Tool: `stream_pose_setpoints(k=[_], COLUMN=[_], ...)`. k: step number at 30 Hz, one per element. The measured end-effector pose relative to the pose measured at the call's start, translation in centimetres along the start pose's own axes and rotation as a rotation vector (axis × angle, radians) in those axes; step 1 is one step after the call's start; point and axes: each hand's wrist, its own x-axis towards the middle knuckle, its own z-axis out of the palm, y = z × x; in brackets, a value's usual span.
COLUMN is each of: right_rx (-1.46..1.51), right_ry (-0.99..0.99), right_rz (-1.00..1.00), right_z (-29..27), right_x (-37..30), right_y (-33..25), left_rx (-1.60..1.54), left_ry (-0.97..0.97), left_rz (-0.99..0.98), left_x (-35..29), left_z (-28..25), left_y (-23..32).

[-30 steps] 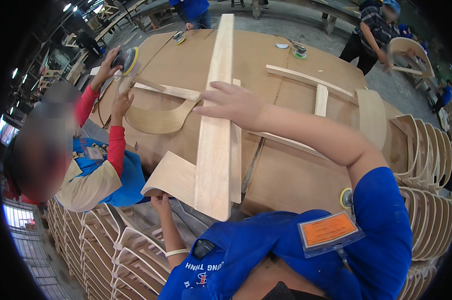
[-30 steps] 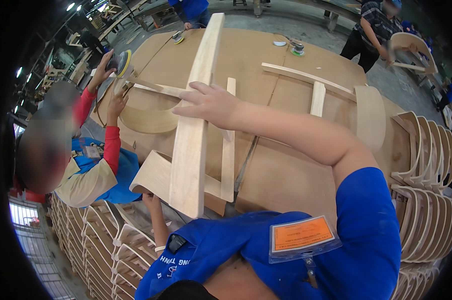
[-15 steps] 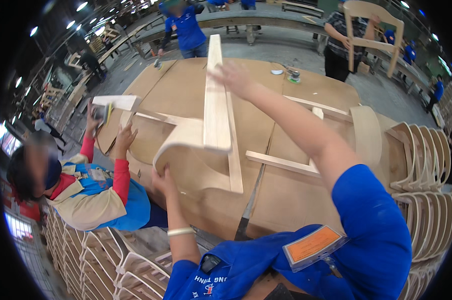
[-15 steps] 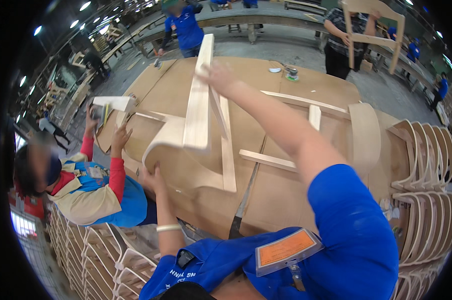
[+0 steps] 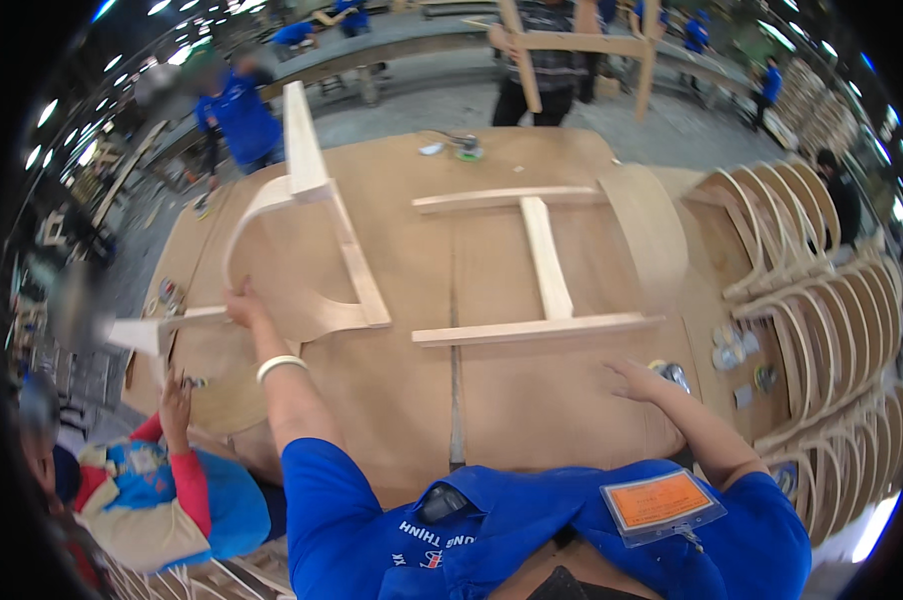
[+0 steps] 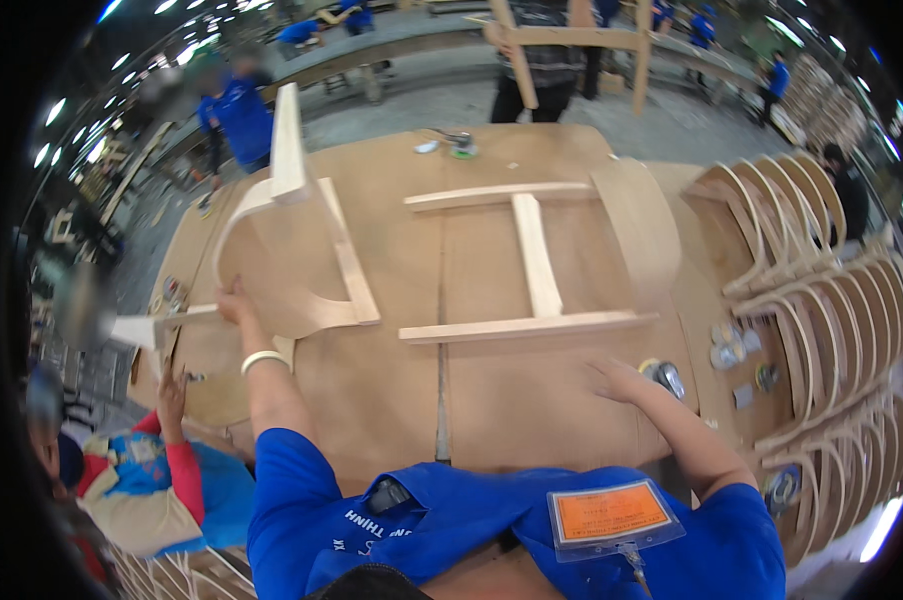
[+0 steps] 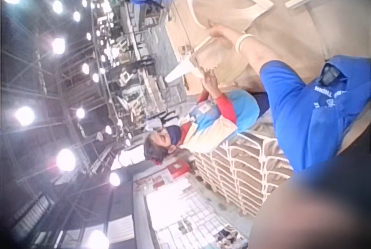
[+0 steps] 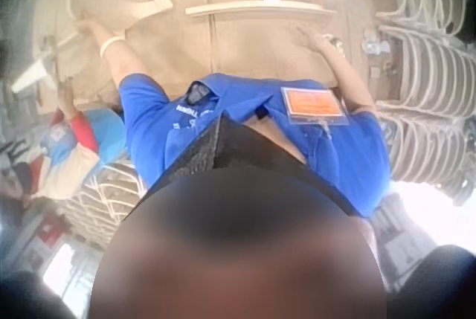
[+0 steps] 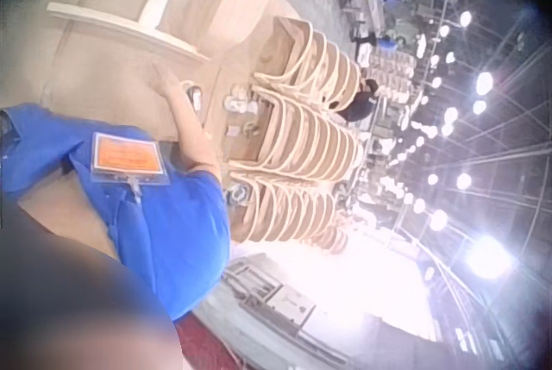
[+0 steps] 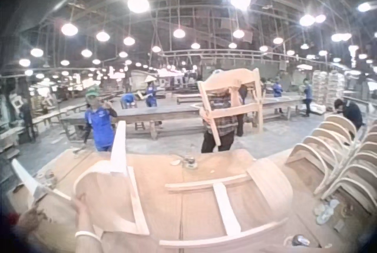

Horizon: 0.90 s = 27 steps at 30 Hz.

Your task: The person assembles a wooden chair by attaching a curved backrest to the frame. They apply glue to the joints, use an orbital sander to smooth the surfaces, and inspect the assembled chair.

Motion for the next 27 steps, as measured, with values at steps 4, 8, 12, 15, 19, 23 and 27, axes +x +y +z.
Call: stream_pose_setpoints(k=[4, 8, 12, 15, 19, 23, 27], right_rx=[0.097, 0.341, 0.335, 0.256, 0.192, 0.160, 0.210], right_ry=[-0.014, -0.231, -0.119, -0.007, -0.005, -0.010, -0.015], right_rz=[0.502, 0.488, 0.467, 0.446, 0.452, 0.443, 0.472], right_z=[8.7, 15.4, 16.5, 15.0, 13.4, 13.1, 13.0], right_x=[-13.2, -19.6, -18.6, -16.6, -15.8, -16.5, -17.4], right_y=[7.2, 8.7, 8.1, 7.4, 6.5, 5.8, 5.4], left_rx=[0.050, -0.002, 0.031, -0.019, -0.038, 0.071, 0.095], left_ry=[0.062, -0.038, -0.051, -0.094, -0.155, -0.220, -0.290], left_rz=[0.140, 0.155, 0.097, 0.108, 0.092, 0.130, 0.212], left_x=[1.5, 1.6, 1.6, 1.6, 1.4, 1.3, 2.9], left_z=[2.7, 3.3, 2.8, 1.9, 0.8, 1.2, 3.5], left_y=[1.0, 2.1, 2.6, 2.8, 3.0, 2.7, 3.3])
